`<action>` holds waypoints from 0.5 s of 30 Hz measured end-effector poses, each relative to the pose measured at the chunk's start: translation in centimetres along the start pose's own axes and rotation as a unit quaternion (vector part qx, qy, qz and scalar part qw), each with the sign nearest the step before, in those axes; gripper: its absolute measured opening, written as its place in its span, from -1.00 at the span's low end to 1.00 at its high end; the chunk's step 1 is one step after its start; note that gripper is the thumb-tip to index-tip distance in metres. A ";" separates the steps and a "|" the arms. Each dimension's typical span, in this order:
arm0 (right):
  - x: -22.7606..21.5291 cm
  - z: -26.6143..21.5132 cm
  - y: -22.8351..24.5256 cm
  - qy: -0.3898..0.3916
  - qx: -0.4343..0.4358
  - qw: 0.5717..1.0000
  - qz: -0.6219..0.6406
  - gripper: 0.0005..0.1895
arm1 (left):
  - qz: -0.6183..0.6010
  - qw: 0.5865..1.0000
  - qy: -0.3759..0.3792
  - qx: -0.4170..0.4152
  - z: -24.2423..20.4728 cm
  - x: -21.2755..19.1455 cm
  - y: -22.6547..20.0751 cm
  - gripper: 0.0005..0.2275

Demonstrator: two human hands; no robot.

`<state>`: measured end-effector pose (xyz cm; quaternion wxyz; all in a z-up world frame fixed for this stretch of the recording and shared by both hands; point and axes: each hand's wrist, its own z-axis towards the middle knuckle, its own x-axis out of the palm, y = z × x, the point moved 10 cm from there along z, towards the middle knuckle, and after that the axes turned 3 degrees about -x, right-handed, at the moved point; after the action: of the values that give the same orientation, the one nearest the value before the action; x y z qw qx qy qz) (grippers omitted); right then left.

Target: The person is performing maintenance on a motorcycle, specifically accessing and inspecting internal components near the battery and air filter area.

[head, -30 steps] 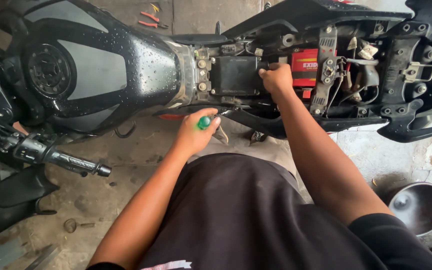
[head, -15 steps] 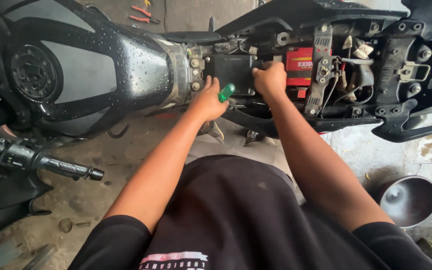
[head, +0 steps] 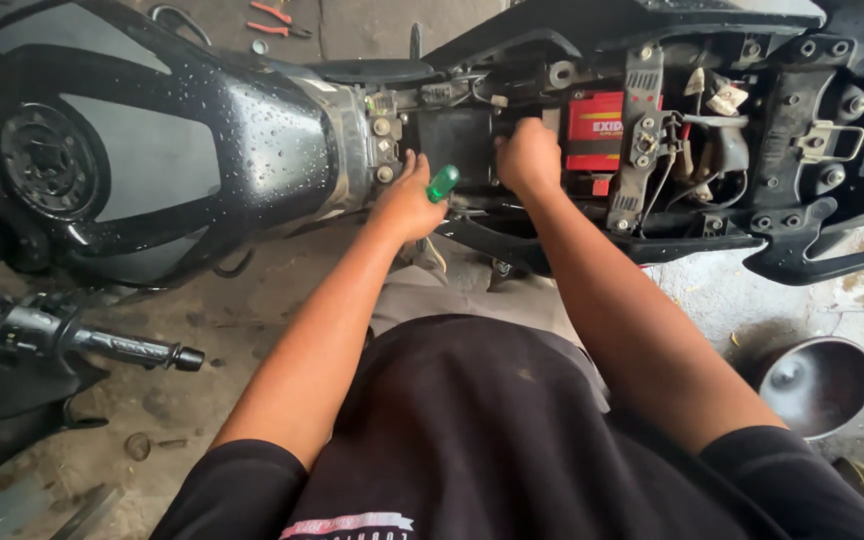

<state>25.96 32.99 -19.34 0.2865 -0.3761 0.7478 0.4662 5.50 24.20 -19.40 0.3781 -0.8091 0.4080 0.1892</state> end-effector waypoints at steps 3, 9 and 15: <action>-0.7 0.1 2.1 0.016 -0.096 0.989 -0.109 -0.64 | 0.034 0.999 0.030 -0.021 -0.7 -0.7 -0.4 -0.26; -2.1 -0.4 4.6 0.029 -0.128 0.981 -0.141 -0.73 | 0.022 1.000 0.020 -0.005 -0.5 -0.1 -0.7 -0.24; -2.6 -0.8 4.4 0.015 -0.132 0.985 -0.110 -0.75 | 0.038 0.998 0.046 -0.020 0.0 0.3 -0.9 -0.21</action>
<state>23.70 34.26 -14.89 0.2725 -0.4972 0.6381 0.5210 6.42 24.35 -19.16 0.3351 -0.8085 0.4513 0.1746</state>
